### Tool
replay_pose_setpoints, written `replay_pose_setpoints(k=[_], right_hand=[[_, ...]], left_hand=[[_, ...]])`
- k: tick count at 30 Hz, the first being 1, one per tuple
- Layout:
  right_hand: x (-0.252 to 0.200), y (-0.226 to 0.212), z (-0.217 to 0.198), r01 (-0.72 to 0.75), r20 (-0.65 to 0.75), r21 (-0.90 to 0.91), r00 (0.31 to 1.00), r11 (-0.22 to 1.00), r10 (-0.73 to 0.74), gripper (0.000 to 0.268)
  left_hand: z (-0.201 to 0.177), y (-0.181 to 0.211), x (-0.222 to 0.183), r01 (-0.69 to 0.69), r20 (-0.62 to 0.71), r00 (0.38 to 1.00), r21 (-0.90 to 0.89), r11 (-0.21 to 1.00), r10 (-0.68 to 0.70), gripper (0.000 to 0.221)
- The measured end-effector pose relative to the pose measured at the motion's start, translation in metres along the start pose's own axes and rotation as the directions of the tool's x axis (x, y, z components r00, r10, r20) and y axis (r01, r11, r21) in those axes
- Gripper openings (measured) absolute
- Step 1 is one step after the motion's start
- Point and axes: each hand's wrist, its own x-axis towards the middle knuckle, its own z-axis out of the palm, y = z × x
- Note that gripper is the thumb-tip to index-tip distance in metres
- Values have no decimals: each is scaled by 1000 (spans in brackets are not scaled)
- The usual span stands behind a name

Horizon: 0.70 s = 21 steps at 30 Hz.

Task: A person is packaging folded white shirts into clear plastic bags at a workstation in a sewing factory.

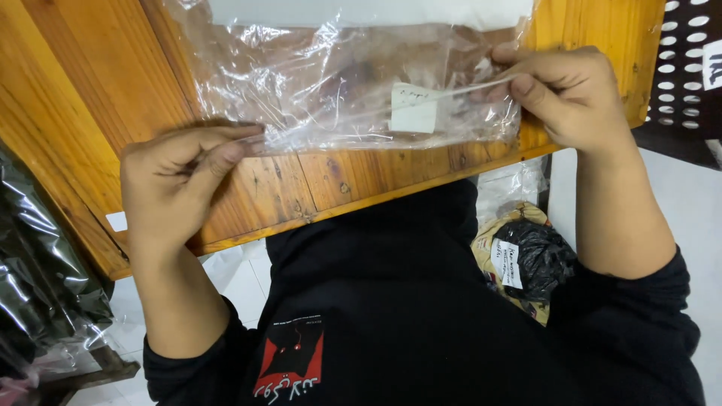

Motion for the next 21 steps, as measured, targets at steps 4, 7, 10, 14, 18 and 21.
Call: replay_pose_setpoints(k=[4, 7, 10, 14, 18, 21], right_hand=[[-3, 11, 5, -81, -108, 39, 991, 996, 84, 15], [6, -6, 15, -34, -213, -76, 977, 997, 17, 11], [8, -4, 24, 57, -256, -358, 954, 932, -156, 18], [10, 10, 19, 170, -117, -817, 887, 551, -446, 8], [12, 19, 14, 215, -20, -815, 918, 539, -397, 3], [20, 28, 12, 297, 10, -715, 910, 633, -415, 18]], left_hand=[[-4, -2, 1, 139, 77, 989, -135, 981, -130, 11], [7, -4, 0, 181, -40, 980, -233, 956, -195, 4], [19, -2, 0, 206, -282, 931, -119, 971, -232, 24], [21, -6, 0, 178, -446, 895, 388, 904, 15, 60], [21, -17, 1, -4, -310, 935, 472, 881, 170, 43], [24, -15, 3, 20, -276, 950, 526, 850, 148, 25]])
